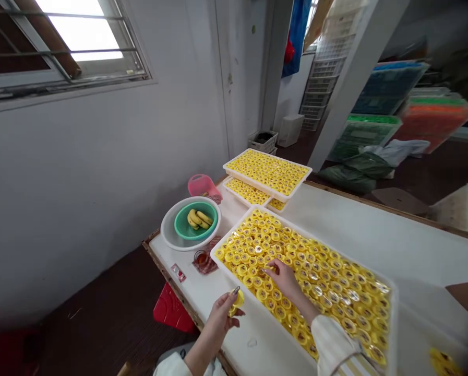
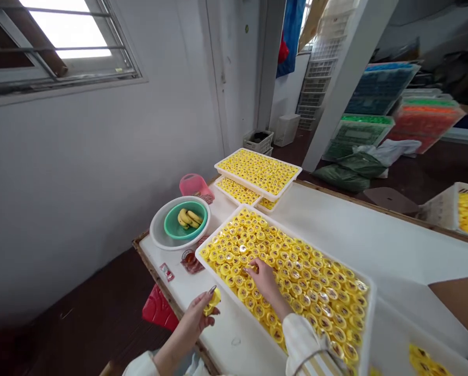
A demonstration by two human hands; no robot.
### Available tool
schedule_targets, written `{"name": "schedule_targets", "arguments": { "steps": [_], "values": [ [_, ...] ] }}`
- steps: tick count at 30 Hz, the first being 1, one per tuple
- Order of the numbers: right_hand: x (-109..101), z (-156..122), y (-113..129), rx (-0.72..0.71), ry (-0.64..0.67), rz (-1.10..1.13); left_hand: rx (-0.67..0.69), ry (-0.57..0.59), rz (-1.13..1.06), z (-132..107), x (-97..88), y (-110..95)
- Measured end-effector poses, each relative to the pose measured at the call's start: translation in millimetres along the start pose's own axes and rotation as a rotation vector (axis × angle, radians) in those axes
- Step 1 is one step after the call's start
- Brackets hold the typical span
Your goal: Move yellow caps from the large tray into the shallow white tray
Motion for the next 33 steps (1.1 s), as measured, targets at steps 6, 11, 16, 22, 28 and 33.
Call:
{"name": "schedule_targets", "arguments": {
  "steps": [6,11,16,22,28,33],
  "values": [
    [16.1,-1.1,-0.7,-0.071,0.02,-0.25,0.001,-0.042,0.06,26.5,-17.2,-19.8],
    [20.4,-6.1,-2.4,-0.131,-0.035,-0.373,-0.044,-0.015,0.152,39.3,-19.2,-16.6],
    [12.0,-10.9,4.9,-0.196,-0.071,-0.4,-0.052,0.029,0.262,50.4,-15.2,-13.9],
    [30.9,-48.4,64.5,-0.387,0.217,-0.201,-0.048,0.074,0.391,54.4,-10.9,-8.2],
    [60.5,-46.0,81.6,-0.473,0.239,-0.184,-0.067,0.098,0.409,58.1,-21.4,-14.6],
    [83.0,-7.1,58.1,-0.511,0.126,-0.273,-0.014,0.013,0.275,69.3,-42.8,-32.4]
  ]
}}
Point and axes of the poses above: each hand's wrist, its own z-axis towards the middle knuckle, its own x-axis out of the palm, y = z × x, the point moved 3 cm from there along z, towards the middle knuckle, and after that the axes turned 12 degrees about -x, right-handed, at the moved point
